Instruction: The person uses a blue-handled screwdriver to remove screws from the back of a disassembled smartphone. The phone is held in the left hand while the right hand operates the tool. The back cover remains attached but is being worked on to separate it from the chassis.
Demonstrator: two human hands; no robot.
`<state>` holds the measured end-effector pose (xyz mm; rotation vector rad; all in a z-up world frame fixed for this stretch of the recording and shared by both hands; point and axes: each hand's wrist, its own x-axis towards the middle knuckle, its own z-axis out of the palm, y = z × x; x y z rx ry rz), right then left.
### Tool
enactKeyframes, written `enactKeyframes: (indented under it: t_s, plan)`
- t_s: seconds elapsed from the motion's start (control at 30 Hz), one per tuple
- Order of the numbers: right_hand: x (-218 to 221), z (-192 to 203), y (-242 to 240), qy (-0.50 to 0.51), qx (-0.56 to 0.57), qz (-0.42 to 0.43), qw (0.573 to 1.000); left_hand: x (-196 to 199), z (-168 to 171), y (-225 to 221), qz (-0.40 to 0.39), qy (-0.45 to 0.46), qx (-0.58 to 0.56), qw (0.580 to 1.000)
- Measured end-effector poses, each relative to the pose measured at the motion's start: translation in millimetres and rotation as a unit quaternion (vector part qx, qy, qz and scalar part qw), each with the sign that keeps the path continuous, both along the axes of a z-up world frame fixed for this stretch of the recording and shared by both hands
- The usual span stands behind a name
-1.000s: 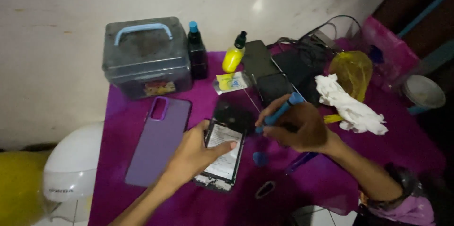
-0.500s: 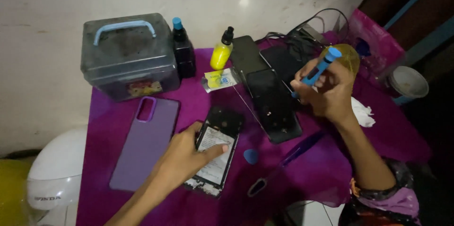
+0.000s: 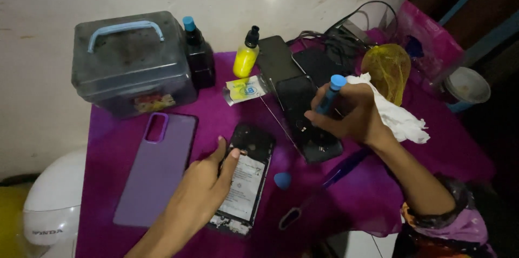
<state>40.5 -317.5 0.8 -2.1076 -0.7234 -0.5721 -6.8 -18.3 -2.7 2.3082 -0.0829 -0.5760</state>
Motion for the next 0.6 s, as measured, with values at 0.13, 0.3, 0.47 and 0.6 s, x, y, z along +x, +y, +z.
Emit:
enactKeyframes:
  t_s: [0.13,0.3,0.47,0.6]
  plan:
    - [2.2,-4.5,-1.6,0.011,0.017,0.016,1.0,1.4,5.6,-0.4,-0.014,0.009,-0.009,1.0]
    - [1.7,-7.8,0.8,0.017,0.014,0.028,0.999,0.4,8.9,-0.6,0.021,-0.02,-0.007,1.0]
    - [3.3,-9.1,0.2,0.011,0.002,0.031,0.999,0.4,-5.6,4.2,0.003,-0.12,-0.014,0.993]
    - [5.6,-20.9,-2.8,0.034,0.02,0.015,0.999,1.9,-19.8,9.8,-0.031,-0.198,0.059,0.978]
